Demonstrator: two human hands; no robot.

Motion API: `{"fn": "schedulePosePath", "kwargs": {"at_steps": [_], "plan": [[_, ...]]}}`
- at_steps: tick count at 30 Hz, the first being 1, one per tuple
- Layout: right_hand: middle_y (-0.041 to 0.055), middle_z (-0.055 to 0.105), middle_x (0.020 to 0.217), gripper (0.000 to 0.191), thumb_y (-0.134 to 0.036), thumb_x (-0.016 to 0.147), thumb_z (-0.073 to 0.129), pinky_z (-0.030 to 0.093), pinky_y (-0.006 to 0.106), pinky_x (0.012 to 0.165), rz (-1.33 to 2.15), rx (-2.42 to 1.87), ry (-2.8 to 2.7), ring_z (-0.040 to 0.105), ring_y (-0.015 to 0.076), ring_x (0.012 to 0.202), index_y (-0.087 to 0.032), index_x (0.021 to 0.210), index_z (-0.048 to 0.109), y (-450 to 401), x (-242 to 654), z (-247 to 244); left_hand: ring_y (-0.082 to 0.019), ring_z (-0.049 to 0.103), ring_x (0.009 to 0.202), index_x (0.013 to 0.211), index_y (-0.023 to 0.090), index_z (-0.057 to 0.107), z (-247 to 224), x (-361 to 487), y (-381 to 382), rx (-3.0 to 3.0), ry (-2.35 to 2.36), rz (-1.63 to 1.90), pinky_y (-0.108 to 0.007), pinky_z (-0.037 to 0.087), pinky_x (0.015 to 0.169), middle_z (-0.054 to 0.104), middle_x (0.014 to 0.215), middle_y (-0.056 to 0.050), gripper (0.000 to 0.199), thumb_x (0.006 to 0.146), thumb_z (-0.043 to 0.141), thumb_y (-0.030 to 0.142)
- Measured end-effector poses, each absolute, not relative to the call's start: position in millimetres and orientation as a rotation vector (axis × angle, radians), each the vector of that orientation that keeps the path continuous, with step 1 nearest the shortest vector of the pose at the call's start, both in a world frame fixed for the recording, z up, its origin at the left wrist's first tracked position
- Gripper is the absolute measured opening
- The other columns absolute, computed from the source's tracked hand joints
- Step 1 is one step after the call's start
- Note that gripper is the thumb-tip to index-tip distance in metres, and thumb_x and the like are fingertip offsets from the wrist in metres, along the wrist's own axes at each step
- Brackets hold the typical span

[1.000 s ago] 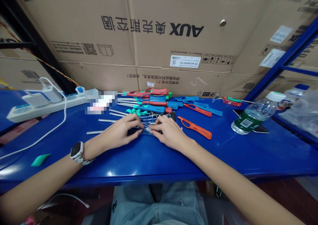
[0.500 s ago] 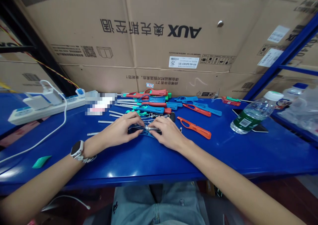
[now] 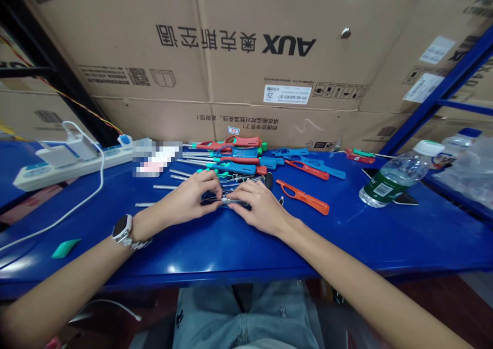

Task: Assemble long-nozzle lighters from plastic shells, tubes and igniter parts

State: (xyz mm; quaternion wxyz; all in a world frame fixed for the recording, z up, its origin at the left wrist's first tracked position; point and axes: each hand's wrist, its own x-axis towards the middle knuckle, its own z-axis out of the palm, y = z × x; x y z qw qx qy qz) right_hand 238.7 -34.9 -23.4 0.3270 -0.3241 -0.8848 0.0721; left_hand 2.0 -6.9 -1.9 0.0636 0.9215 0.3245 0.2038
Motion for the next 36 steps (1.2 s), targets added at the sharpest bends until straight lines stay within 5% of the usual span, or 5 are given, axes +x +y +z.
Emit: {"fn": "schedulePosePath", "kwargs": {"at_steps": [7,16,25,36], "plan": [[0.0067,0.078,0.104,0.016,-0.023,0.099,0.067,0.05,0.039,0.089,0.235,-0.784,-2.303,0.068,0.0219,0.097,-0.018,0.112,0.075,-33,242,-22,-0.023,0.058,0.088,0.093,0.015,0.065,3,2,-13,3.32,0.806,0.699,-0.036,0.04,0.078,0.065,0.102,-0.009,0.012,0.101,0.058,0.021],[0.007,0.077,0.103,0.017,-0.027,0.099,0.068,0.047,0.04,0.087,0.094,-0.812,-2.301,0.066,0.0229,0.097,-0.019,0.112,0.075,-33,243,-22,-0.022,0.059,0.09,0.095,0.019,0.069,0,2,-11,2.924,0.881,0.725,-0.035,0.042,0.082,0.066,0.096,-0.004,0.008,0.097,0.063,0.025],[0.0079,0.077,0.1,0.015,-0.026,0.099,0.067,0.046,0.04,0.086,0.041,-0.824,-2.377,0.065,0.0232,0.095,-0.018,0.108,0.076,-35,244,-21,-0.019,0.061,0.089,0.1,0.021,0.072,-3,-6,-6,3.07,0.728,0.706,-0.035,0.041,0.087,0.069,0.1,-0.004,0.026,0.107,0.053,0.036],[0.0064,0.077,0.097,0.015,-0.028,0.099,0.067,0.044,0.039,0.084,0.066,-0.815,-2.382,0.066,0.0222,0.093,-0.02,0.107,0.077,-34,246,-20,-0.019,0.062,0.089,0.102,0.02,0.075,-4,-5,-5,2.994,0.609,0.753,-0.034,0.046,0.084,0.069,0.1,-0.005,0.022,0.105,0.056,0.031]]}}
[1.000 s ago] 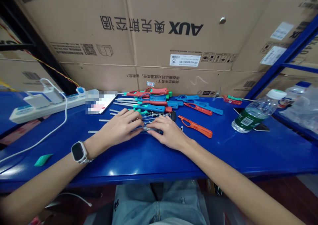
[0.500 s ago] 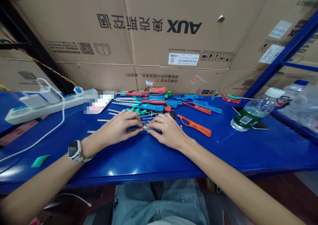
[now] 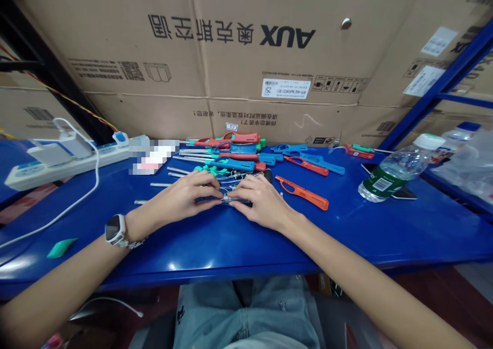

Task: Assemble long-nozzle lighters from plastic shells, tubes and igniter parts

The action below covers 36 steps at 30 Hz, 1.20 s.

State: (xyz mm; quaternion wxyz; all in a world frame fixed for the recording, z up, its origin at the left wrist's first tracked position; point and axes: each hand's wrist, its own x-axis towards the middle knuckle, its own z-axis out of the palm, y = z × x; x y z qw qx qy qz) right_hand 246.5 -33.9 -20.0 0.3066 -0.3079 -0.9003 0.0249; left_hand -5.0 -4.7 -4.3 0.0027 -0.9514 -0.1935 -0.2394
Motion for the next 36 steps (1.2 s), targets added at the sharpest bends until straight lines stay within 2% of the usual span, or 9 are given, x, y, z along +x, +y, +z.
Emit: {"fn": "schedulePosePath", "kwargs": {"at_steps": [14,20,30,36], "plan": [[0.0053,0.074,0.091,0.015,-0.031,0.101,0.064,0.045,0.04,0.084,0.097,-0.799,-2.418,0.065,0.022,0.089,-0.021,0.103,0.076,-32.7,249.1,-19.2,-0.02,0.066,0.096,0.099,0.02,0.075,-3.4,-0.3,-3.3,-3.196,-0.827,-0.782,-0.034,0.052,0.087,0.069,0.101,-0.005,0.009,0.097,0.069,0.027],[0.007,0.076,0.101,0.019,-0.032,0.102,0.062,0.041,0.041,0.084,0.052,-0.926,-2.448,0.064,0.0234,0.096,-0.02,0.108,0.076,-33.0,250.0,-20.6,-0.025,0.065,0.102,0.112,0.018,0.071,-3.2,-4.4,-2.2,-3.134,-1.018,-0.723,-0.039,0.053,0.09,0.066,0.111,-0.008,0.032,0.089,0.078,0.039],[0.0082,0.068,0.104,0.023,-0.034,0.103,0.06,0.048,0.043,0.089,0.11,-1.04,-2.446,0.061,0.0234,0.099,-0.023,0.114,0.077,-31.1,249.5,-20.2,-0.026,0.065,0.105,0.112,0.019,0.072,-9.2,-4.7,2.0,-3.142,-1.008,-0.617,-0.041,0.051,0.091,0.07,0.109,-0.008,0.025,0.095,0.072,0.038],[0.0076,0.063,0.102,0.023,-0.031,0.103,0.06,0.05,0.041,0.086,0.115,-1.057,-2.448,0.06,0.0225,0.096,-0.025,0.118,0.077,-30.5,248.0,-21.9,-0.026,0.064,0.103,0.112,0.02,0.073,-8.9,-4.5,-0.3,-3.14,-1.012,-0.642,-0.041,0.052,0.09,0.069,0.107,-0.008,0.027,0.097,0.067,0.041]]}}
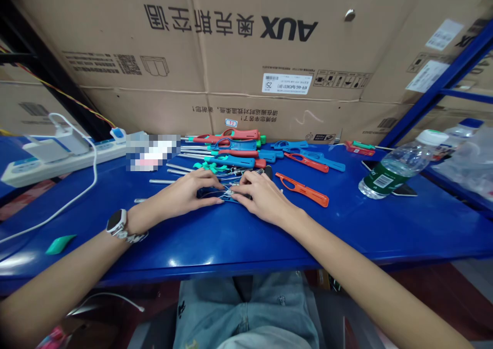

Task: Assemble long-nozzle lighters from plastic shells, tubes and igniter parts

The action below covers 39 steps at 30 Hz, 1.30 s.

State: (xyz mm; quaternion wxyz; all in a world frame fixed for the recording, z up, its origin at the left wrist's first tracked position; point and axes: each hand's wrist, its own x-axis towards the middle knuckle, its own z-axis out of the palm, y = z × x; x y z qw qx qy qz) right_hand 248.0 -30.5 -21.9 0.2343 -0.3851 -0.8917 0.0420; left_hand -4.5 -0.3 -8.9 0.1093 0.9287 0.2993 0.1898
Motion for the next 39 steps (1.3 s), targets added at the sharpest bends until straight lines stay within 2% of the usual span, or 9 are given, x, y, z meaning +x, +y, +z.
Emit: {"fn": "schedulePosePath", "kwargs": {"at_steps": [7,13,19,24,33,39], "plan": [[0.0085,0.06,0.103,0.027,-0.031,0.104,0.057,0.05,0.04,0.083,0.104,-1.073,-2.49,0.059,0.0228,0.095,-0.027,0.121,0.077,-31.5,248.5,-21.3,-0.027,0.065,0.103,0.113,0.02,0.073,-9.5,-4.0,-1.1,2.725,0.899,0.547,-0.042,0.052,0.09,0.069,0.106,-0.008,0.027,0.096,0.07,0.04],[0.009,0.061,0.103,0.029,-0.035,0.104,0.057,0.048,0.04,0.08,0.0,-1.111,-2.51,0.058,0.023,0.092,-0.028,0.124,0.077,-33.2,248.9,-21.8,-0.026,0.065,0.102,0.114,0.02,0.073,-8.8,-4.6,-3.8,2.735,0.896,0.583,-0.043,0.052,0.091,0.069,0.106,-0.009,0.026,0.098,0.065,0.04],[0.0094,0.062,0.104,0.028,-0.031,0.103,0.06,0.051,0.041,0.082,0.086,-1.084,-2.478,0.06,0.0237,0.095,-0.028,0.124,0.077,-30.3,249.3,-26.2,-0.023,0.064,0.1,0.102,0.02,0.071,-7.0,-5.8,-2.2,2.733,0.77,0.657,-0.04,0.051,0.091,0.069,0.109,-0.007,0.015,0.101,0.059,0.029],[0.0091,0.062,0.104,0.027,-0.031,0.102,0.061,0.053,0.042,0.086,0.164,-1.058,-2.457,0.06,0.0235,0.097,-0.027,0.123,0.077,-28.7,249.8,-27.3,-0.021,0.066,0.094,0.099,0.019,0.072,-10.7,-0.6,2.5,2.785,0.751,0.629,-0.036,0.052,0.087,0.069,0.103,-0.007,0.015,0.101,0.057,0.022],[0.009,0.063,0.104,0.028,-0.032,0.102,0.061,0.052,0.042,0.084,0.151,-1.09,-2.47,0.06,0.0237,0.096,-0.026,0.125,0.076,-29.3,249.3,-25.7,-0.02,0.067,0.093,0.104,0.018,0.07,-12.6,-0.9,0.5,2.721,0.769,0.657,-0.035,0.055,0.087,0.066,0.108,-0.008,0.016,0.102,0.056,0.025],[0.0092,0.064,0.105,0.028,-0.031,0.102,0.062,0.051,0.041,0.086,0.152,-1.117,-2.471,0.061,0.0235,0.097,-0.026,0.125,0.076,-30.1,248.3,-24.3,-0.019,0.067,0.093,0.1,0.017,0.07,-16.5,-1.5,2.2,2.687,0.756,0.654,-0.036,0.056,0.089,0.064,0.108,-0.007,0.018,0.103,0.053,0.023]]}}
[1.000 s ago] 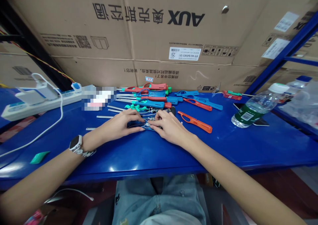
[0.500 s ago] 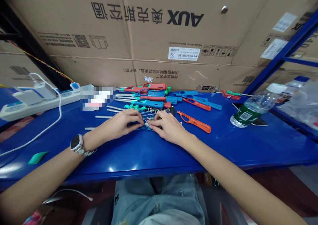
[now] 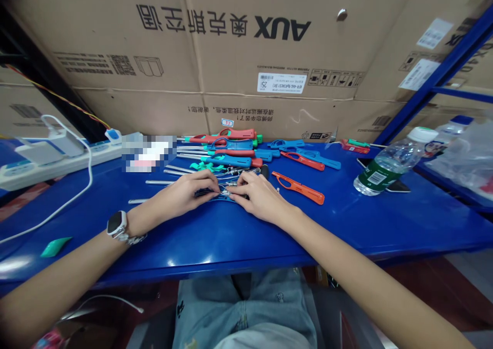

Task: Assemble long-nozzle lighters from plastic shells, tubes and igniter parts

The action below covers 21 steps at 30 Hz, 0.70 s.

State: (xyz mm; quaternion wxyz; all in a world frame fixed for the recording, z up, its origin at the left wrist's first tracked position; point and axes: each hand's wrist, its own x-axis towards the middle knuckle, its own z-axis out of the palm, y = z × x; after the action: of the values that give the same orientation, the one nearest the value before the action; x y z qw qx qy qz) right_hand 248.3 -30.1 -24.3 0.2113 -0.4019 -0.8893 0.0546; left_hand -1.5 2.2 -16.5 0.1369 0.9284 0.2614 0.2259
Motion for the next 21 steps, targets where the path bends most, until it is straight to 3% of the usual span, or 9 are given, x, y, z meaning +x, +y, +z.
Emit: {"fn": "schedulePosePath", "kwargs": {"at_steps": [10,21], "plan": [[0.007,0.073,0.103,0.015,-0.026,0.098,0.068,0.048,0.041,0.093,0.251,-1.08,-2.408,0.066,0.0217,0.098,-0.02,0.108,0.078,-27.4,247.3,-20.9,-0.019,0.067,0.093,0.099,0.016,0.07,-19.2,-0.2,0.8,2.705,0.717,0.66,-0.035,0.055,0.087,0.065,0.107,-0.008,0.02,0.104,0.051,0.02],[0.0071,0.075,0.109,0.018,-0.028,0.101,0.063,0.045,0.044,0.094,0.235,-1.12,-2.407,0.066,0.024,0.105,-0.021,0.111,0.076,-34.6,242.9,-16.7,-0.02,0.068,0.093,0.101,0.015,0.071,-20.5,2.3,-3.4,2.784,0.735,0.614,-0.034,0.056,0.088,0.065,0.109,-0.009,0.025,0.106,0.047,0.021]]}}
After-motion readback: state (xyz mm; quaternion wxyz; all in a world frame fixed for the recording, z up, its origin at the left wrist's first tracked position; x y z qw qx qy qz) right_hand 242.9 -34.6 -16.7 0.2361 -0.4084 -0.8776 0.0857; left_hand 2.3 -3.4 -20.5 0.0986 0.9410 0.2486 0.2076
